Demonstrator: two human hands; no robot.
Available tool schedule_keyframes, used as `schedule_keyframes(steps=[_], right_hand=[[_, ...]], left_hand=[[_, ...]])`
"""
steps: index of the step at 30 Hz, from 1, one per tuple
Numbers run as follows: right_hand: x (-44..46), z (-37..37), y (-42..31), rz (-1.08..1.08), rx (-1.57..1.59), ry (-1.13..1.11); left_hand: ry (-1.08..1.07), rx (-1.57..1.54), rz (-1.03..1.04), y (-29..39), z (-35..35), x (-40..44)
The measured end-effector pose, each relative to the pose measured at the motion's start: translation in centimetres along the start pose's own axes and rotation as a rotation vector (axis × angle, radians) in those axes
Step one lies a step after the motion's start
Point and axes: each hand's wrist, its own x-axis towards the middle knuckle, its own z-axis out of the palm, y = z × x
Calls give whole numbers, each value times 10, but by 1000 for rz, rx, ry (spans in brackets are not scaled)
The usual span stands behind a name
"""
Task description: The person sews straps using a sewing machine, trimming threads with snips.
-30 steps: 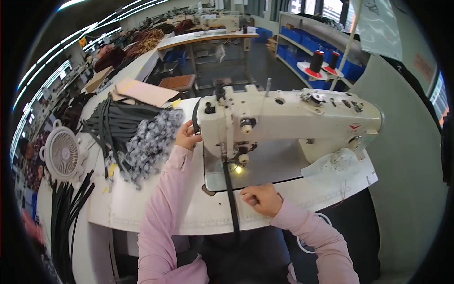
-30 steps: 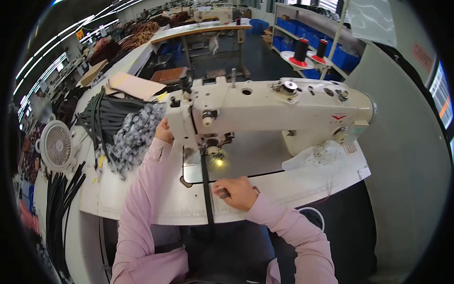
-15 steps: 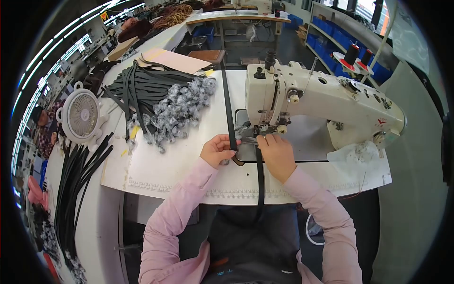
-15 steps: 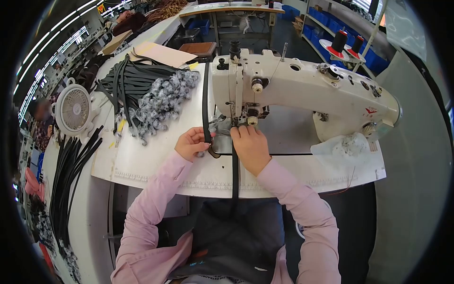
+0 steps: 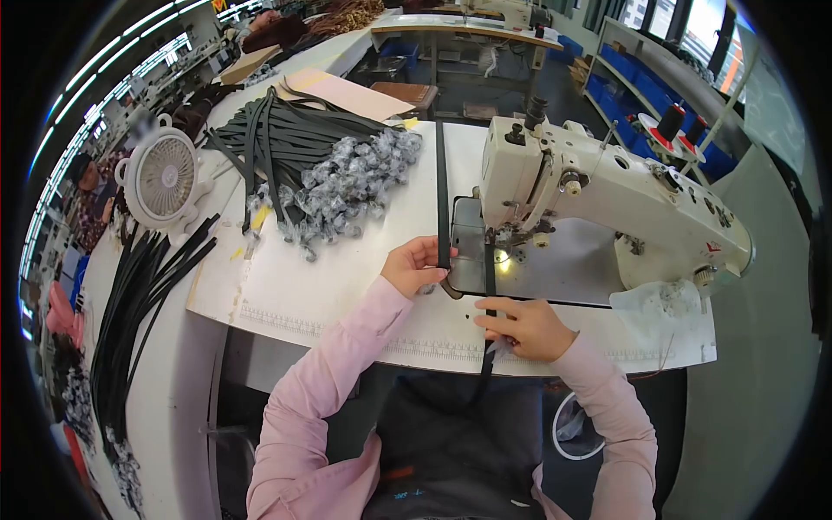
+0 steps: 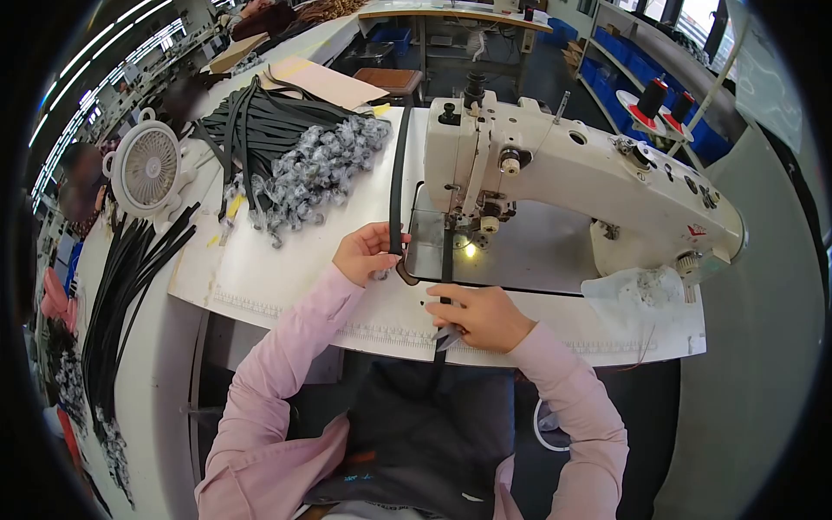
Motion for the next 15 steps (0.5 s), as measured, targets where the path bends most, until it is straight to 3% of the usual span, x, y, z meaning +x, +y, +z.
schedule_keyframes(steps=[3, 9, 12, 14, 15], right_hand=[[-8, 13, 10, -84, 36, 40], [-8, 13, 5, -34, -34, 19], [-8, 13, 4, -52, -39, 48], [-8, 12, 2, -50, -43, 58], [-7, 12, 2, -54, -45, 67]], left_hand=[[-11, 50, 15, 1, 0, -1], [3, 61, 134, 20, -8, 0], [161, -58, 370, 48, -46, 9], [150, -173, 530, 81, -90, 4], [262, -235, 550, 105, -105, -8]])
